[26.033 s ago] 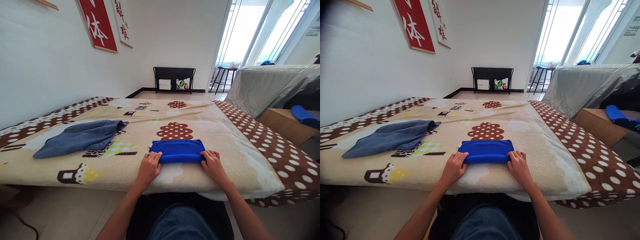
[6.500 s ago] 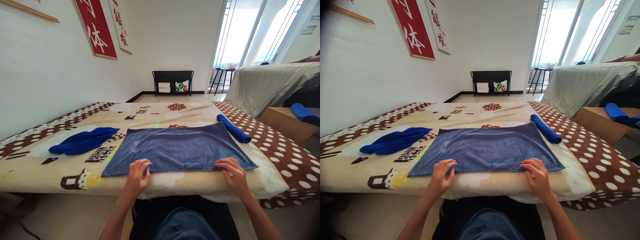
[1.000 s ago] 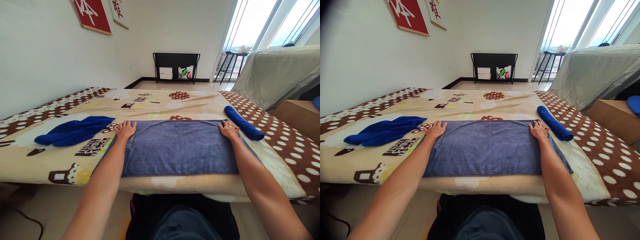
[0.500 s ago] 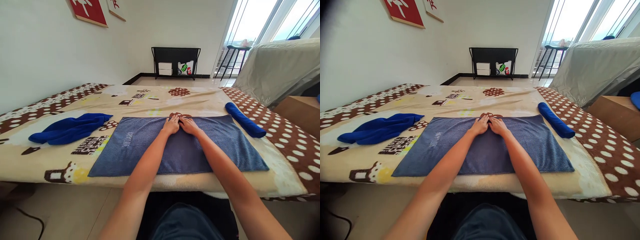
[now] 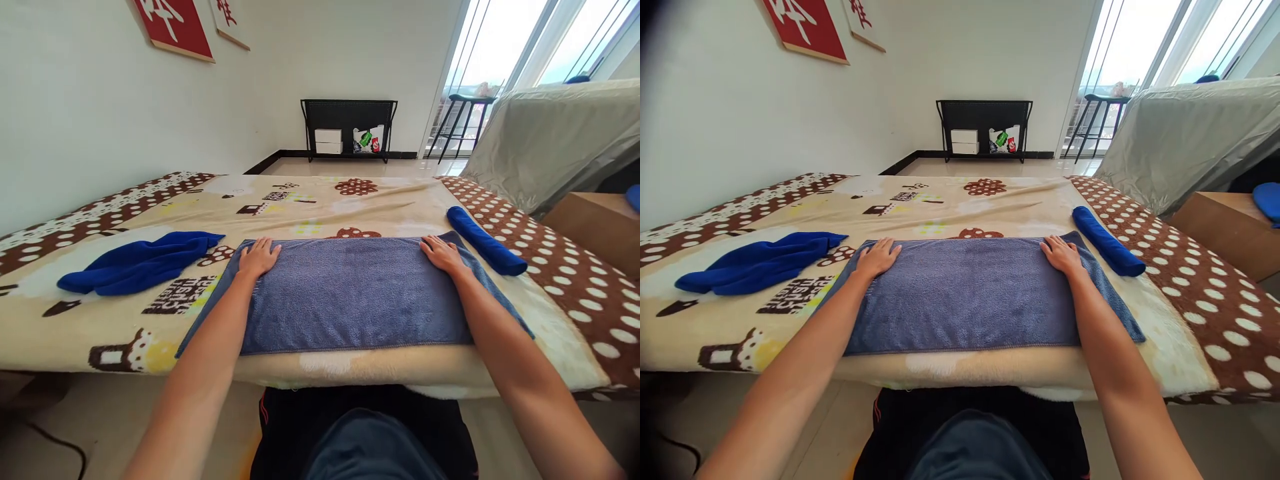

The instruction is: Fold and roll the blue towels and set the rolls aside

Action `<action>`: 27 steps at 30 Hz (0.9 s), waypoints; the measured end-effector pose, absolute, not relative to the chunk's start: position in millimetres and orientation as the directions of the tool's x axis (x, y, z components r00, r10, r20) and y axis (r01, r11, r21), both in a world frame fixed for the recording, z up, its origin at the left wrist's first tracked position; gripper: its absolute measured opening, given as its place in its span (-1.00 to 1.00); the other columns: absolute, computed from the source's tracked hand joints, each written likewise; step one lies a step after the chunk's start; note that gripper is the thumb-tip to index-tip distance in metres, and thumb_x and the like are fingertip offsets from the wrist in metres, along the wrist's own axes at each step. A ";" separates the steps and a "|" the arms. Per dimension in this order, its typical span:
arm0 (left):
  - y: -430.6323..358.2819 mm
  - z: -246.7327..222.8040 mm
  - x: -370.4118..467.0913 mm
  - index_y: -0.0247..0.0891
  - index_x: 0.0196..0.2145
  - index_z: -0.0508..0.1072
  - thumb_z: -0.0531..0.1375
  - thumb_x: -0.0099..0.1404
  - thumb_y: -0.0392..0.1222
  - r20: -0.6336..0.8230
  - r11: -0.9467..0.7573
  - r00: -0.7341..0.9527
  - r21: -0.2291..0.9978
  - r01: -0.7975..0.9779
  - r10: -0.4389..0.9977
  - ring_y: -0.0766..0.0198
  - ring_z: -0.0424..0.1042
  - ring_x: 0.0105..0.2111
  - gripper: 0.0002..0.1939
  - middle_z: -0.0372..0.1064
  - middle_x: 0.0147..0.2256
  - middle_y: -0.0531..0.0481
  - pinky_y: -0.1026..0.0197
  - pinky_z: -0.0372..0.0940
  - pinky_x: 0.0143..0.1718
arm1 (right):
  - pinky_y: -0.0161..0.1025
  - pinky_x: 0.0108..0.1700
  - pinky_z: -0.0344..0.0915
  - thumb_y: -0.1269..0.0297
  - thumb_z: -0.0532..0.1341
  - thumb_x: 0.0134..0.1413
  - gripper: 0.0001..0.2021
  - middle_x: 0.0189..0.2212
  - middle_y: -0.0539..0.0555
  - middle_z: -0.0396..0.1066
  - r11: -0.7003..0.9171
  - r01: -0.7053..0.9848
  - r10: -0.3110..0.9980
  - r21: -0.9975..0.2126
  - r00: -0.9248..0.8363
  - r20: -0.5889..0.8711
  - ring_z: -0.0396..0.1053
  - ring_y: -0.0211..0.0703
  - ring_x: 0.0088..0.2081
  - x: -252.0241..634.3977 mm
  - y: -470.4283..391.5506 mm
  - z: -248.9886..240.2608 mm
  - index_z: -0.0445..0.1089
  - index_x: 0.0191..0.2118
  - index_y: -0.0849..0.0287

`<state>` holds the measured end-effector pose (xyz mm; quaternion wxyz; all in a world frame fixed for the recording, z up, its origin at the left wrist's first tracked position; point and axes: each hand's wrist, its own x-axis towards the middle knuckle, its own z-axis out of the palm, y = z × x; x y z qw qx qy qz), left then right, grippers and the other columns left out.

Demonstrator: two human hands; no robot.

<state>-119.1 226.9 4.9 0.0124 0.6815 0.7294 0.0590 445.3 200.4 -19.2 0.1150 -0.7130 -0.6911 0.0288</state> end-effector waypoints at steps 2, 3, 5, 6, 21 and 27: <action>225.8 4.3 -135.6 -0.25 0.39 0.02 -0.28 0.41 0.23 0.071 0.134 -0.142 0.101 0.986 0.987 -0.04 -0.18 0.40 -0.24 -0.16 0.41 -0.17 -0.30 -0.21 0.33 | 0.18 0.36 -0.16 -0.12 -0.24 0.37 -0.36 0.39 0.15 -0.02 -0.100 0.975 0.987 -0.199 0.123 0.107 -0.11 0.01 0.41 463.1 198.5 -20.7 0.11 0.35 0.14; 225.3 4.0 -141.5 -0.25 0.39 0.02 -0.27 0.39 0.26 0.076 0.162 -0.170 0.101 0.982 0.982 -0.09 -0.19 0.40 -0.21 -0.17 0.41 -0.18 -0.33 -0.21 0.32 | 0.21 0.35 -0.16 -0.13 -0.24 0.37 -0.34 0.39 0.17 -0.04 -0.134 0.971 0.983 -0.197 0.156 0.100 -0.12 0.03 0.41 470.6 198.1 -21.4 0.10 0.36 0.15; 224.6 3.5 -149.4 -0.24 0.39 0.02 -0.26 0.35 0.34 0.082 0.198 -0.207 0.103 0.975 0.975 -0.16 -0.20 0.40 -0.15 -0.18 0.41 -0.20 -0.38 -0.21 0.30 | 0.22 0.35 -0.15 -0.15 -0.25 0.35 -0.32 0.40 0.20 -0.07 -0.188 0.963 0.974 -0.191 0.208 0.087 -0.13 0.04 0.41 482.4 197.9 -23.0 0.08 0.37 0.16; 224.7 3.4 -151.6 -0.24 0.39 0.03 -0.25 0.34 0.37 0.082 0.206 -0.215 0.103 0.973 0.973 -0.19 -0.19 0.39 -0.13 -0.18 0.41 -0.20 -0.40 -0.20 0.29 | 0.22 0.34 -0.14 -0.16 -0.26 0.35 -0.31 0.40 0.20 -0.07 -0.207 0.960 0.971 -0.188 0.226 0.081 -0.13 0.03 0.41 486.4 198.1 -23.9 0.07 0.37 0.15; 168.9 -1.1 -160.2 -0.24 0.39 0.03 -0.21 0.40 0.28 0.070 0.099 -0.106 0.103 0.990 0.992 -0.05 -0.16 0.40 -0.22 -0.17 0.41 -0.14 -0.30 -0.18 0.33 | 0.10 0.37 -0.10 -0.16 -0.20 0.33 -0.31 0.38 0.20 -0.01 -0.205 0.963 0.961 -0.177 0.232 0.150 -0.07 -0.03 0.40 491.4 154.4 -32.0 0.12 0.35 0.20; 95.0 -11.2 -187.1 -0.16 0.35 0.15 -0.17 0.42 0.25 0.222 0.022 -0.051 0.134 0.991 0.974 -0.04 -0.04 0.37 -0.30 -0.04 0.38 -0.10 -0.24 -0.13 0.33 | 0.01 0.38 -0.05 -0.11 -0.09 0.30 -0.36 0.36 0.14 0.04 -0.112 0.976 0.974 -0.187 0.146 0.176 0.01 -0.04 0.38 509.8 89.6 -40.1 0.15 0.32 0.18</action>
